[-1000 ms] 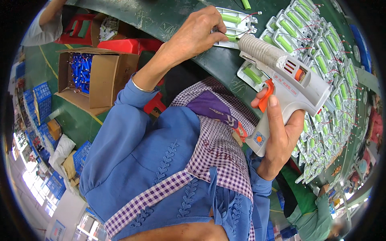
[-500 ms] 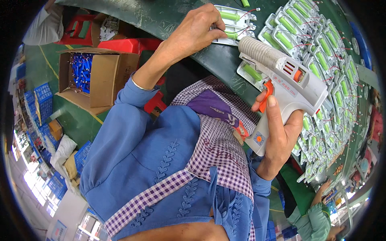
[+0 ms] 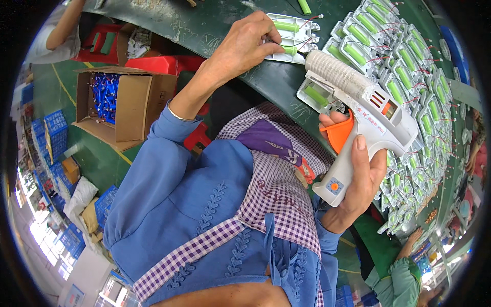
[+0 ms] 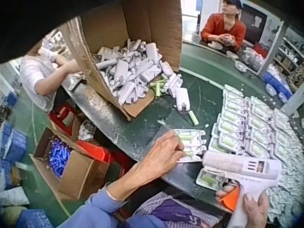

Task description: Assembling small electronic components using a glue gun.

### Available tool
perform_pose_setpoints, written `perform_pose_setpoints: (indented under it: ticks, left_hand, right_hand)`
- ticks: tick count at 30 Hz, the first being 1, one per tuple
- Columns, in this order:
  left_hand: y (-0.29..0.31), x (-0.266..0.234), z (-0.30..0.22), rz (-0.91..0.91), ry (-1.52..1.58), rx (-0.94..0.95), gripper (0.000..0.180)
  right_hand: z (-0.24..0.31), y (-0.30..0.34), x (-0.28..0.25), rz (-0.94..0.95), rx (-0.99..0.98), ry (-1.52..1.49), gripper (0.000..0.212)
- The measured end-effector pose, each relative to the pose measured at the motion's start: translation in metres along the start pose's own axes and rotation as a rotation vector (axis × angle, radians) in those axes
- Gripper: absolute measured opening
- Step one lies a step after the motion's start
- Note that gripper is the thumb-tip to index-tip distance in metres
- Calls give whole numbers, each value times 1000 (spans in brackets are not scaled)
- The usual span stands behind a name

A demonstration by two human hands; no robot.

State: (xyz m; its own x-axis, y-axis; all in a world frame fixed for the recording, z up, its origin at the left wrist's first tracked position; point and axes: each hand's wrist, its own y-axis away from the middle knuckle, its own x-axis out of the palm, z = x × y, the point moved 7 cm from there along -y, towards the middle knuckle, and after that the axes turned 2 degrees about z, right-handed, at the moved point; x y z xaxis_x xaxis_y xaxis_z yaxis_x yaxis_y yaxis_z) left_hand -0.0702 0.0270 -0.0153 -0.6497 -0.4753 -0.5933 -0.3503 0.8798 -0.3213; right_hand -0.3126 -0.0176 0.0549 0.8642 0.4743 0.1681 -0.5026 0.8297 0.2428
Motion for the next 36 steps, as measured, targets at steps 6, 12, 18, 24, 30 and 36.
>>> perform_pose_setpoints:
  ticks: [6,12,18,24,30,36]
  left_hand:
    - [1,-2,2,-30,8,-20,16]
    - [2,-2,0,-50,0,2,16]
    - [5,-4,0,-87,42,-5,15]
    - [7,-6,1,-112,8,-26,14]
    - [6,-8,0,-125,1,-1,13]
    - [7,-8,1,-127,36,-50,12]
  right_hand:
    - [-8,-3,-7,29,23,-66,47]
    - [-10,-3,-6,55,14,-35,50]
    - [-9,-2,-6,64,31,-119,50]
    - [-10,-6,-5,89,53,-136,51]
    - [-14,-6,-5,75,56,-190,48]
    - [-10,-6,-4,87,47,-190,47]
